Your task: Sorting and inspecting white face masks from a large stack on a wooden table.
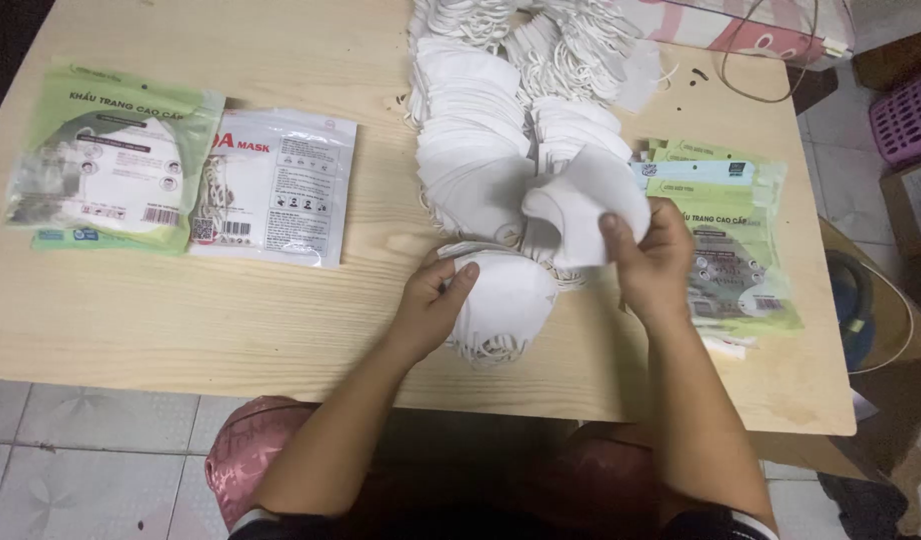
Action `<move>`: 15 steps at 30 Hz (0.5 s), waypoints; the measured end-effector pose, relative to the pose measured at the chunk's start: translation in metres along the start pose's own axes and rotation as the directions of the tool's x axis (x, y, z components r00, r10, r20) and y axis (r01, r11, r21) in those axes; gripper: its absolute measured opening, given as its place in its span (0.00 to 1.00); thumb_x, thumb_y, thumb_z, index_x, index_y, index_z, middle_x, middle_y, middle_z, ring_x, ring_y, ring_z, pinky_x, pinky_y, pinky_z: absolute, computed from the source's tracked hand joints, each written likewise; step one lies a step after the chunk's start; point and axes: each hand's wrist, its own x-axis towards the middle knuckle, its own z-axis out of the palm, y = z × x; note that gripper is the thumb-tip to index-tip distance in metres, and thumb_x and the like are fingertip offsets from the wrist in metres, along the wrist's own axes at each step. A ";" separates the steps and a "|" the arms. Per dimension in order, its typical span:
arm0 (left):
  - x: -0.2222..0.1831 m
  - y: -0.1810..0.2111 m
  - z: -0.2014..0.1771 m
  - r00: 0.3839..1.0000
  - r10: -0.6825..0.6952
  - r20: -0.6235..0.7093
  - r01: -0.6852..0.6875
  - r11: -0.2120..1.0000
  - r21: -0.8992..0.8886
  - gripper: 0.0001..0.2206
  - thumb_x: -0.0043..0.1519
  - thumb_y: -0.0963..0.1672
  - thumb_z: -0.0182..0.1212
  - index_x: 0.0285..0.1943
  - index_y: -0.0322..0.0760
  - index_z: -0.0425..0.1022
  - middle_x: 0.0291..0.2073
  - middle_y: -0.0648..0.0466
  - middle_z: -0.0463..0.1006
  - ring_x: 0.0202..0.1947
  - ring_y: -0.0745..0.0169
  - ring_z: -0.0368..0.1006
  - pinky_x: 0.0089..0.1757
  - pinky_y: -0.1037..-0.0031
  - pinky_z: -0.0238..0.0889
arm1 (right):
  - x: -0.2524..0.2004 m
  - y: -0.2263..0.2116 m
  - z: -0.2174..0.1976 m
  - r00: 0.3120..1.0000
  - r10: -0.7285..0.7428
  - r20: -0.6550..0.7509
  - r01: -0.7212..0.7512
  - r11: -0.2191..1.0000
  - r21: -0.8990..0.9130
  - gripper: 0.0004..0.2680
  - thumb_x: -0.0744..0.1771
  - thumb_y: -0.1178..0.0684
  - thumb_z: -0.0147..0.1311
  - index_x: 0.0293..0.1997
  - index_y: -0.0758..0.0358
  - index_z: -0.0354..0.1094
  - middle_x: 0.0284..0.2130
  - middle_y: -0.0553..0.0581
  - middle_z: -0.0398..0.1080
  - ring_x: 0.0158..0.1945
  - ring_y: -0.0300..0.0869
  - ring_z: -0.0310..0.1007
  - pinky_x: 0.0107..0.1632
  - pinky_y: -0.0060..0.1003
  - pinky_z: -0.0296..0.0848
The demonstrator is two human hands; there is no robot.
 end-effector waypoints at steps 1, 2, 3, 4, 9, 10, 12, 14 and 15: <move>-0.001 -0.004 -0.001 1.000 -0.001 0.001 0.001 1.000 0.000 0.12 0.69 0.46 0.60 0.49 0.32 0.84 0.39 0.43 0.76 0.51 0.54 0.73 0.54 0.60 0.65 | -0.002 -0.010 0.000 1.000 0.001 0.000 -0.001 1.000 0.000 0.07 0.69 0.62 0.61 0.49 0.68 0.66 0.34 0.57 0.71 0.38 0.41 0.72 0.40 0.33 0.70; -0.001 -0.008 -0.003 1.000 -0.029 -0.002 0.029 1.000 -0.008 0.12 0.69 0.46 0.60 0.48 0.32 0.84 0.39 0.44 0.76 0.50 0.57 0.71 0.53 0.62 0.65 | -0.005 -0.019 -0.001 0.986 0.126 0.112 -0.136 0.987 0.084 0.07 0.68 0.61 0.60 0.48 0.68 0.67 0.34 0.62 0.73 0.35 0.46 0.74 0.38 0.36 0.74; -0.001 -0.012 -0.004 0.998 -0.055 -0.005 0.055 0.998 -0.016 0.12 0.70 0.46 0.59 0.48 0.33 0.83 0.39 0.46 0.77 0.49 0.61 0.70 0.53 0.64 0.65 | -0.007 -0.029 -0.001 0.944 0.235 0.231 -0.274 0.950 0.153 0.08 0.67 0.59 0.60 0.48 0.69 0.68 0.33 0.68 0.75 0.32 0.51 0.77 0.36 0.39 0.78; 0.000 -0.003 -0.002 0.999 -0.054 -0.003 0.054 0.998 -0.016 0.12 0.70 0.46 0.59 0.48 0.33 0.83 0.39 0.46 0.77 0.49 0.61 0.70 0.53 0.64 0.65 | -0.009 -0.045 0.006 0.945 0.234 0.230 -0.273 0.950 0.154 0.08 0.67 0.59 0.60 0.48 0.69 0.68 0.33 0.68 0.75 0.32 0.51 0.77 0.36 0.39 0.78; 0.000 0.029 0.004 0.996 -0.091 -0.010 0.090 0.995 -0.049 0.15 0.71 0.48 0.56 0.50 0.32 0.82 0.39 0.44 0.74 0.48 0.58 0.69 0.53 0.60 0.64 | -0.003 -0.081 0.035 0.705 0.344 0.620 -0.379 0.922 -0.081 0.10 0.65 0.55 0.62 0.45 0.73 0.71 0.25 0.65 0.77 0.22 0.44 0.77 0.19 0.31 0.76; -0.001 0.026 0.004 0.996 -0.091 -0.010 0.090 0.995 -0.049 0.15 0.71 0.48 0.56 0.50 0.32 0.82 0.39 0.44 0.74 0.48 0.58 0.69 0.53 0.60 0.64 | -0.008 -0.067 0.035 0.705 0.344 0.620 -0.379 0.922 -0.081 0.10 0.65 0.55 0.62 0.45 0.73 0.71 0.25 0.65 0.77 0.22 0.44 0.77 0.19 0.31 0.76; -0.002 0.022 0.004 0.997 -0.072 -0.024 0.071 0.995 -0.071 0.14 0.71 0.47 0.56 0.52 0.33 0.83 0.40 0.48 0.75 0.51 0.62 0.68 0.54 0.64 0.64 | -0.016 -0.040 0.035 0.725 0.390 0.568 -0.447 0.893 -0.043 0.07 0.64 0.58 0.64 0.35 0.71 0.69 0.17 0.59 0.71 0.14 0.39 0.70 0.15 0.26 0.69; -0.001 0.026 0.003 0.997 -0.075 -0.013 0.074 0.995 -0.069 0.14 0.71 0.47 0.55 0.51 0.34 0.83 0.39 0.49 0.74 0.50 0.63 0.68 0.53 0.65 0.64 | -0.016 -0.037 0.037 0.717 0.394 0.575 -0.454 0.890 -0.043 0.07 0.64 0.58 0.64 0.34 0.70 0.69 0.16 0.60 0.70 0.13 0.39 0.69 0.14 0.26 0.68; -0.002 0.027 0.003 0.997 -0.078 -0.001 0.078 0.995 -0.068 0.14 0.71 0.48 0.55 0.50 0.35 0.83 0.38 0.50 0.73 0.49 0.64 0.67 0.52 0.65 0.64 | -0.016 -0.035 0.037 0.710 0.398 0.581 -0.462 0.886 -0.043 0.07 0.64 0.58 0.65 0.34 0.70 0.69 0.16 0.60 0.70 0.13 0.39 0.68 0.14 0.26 0.68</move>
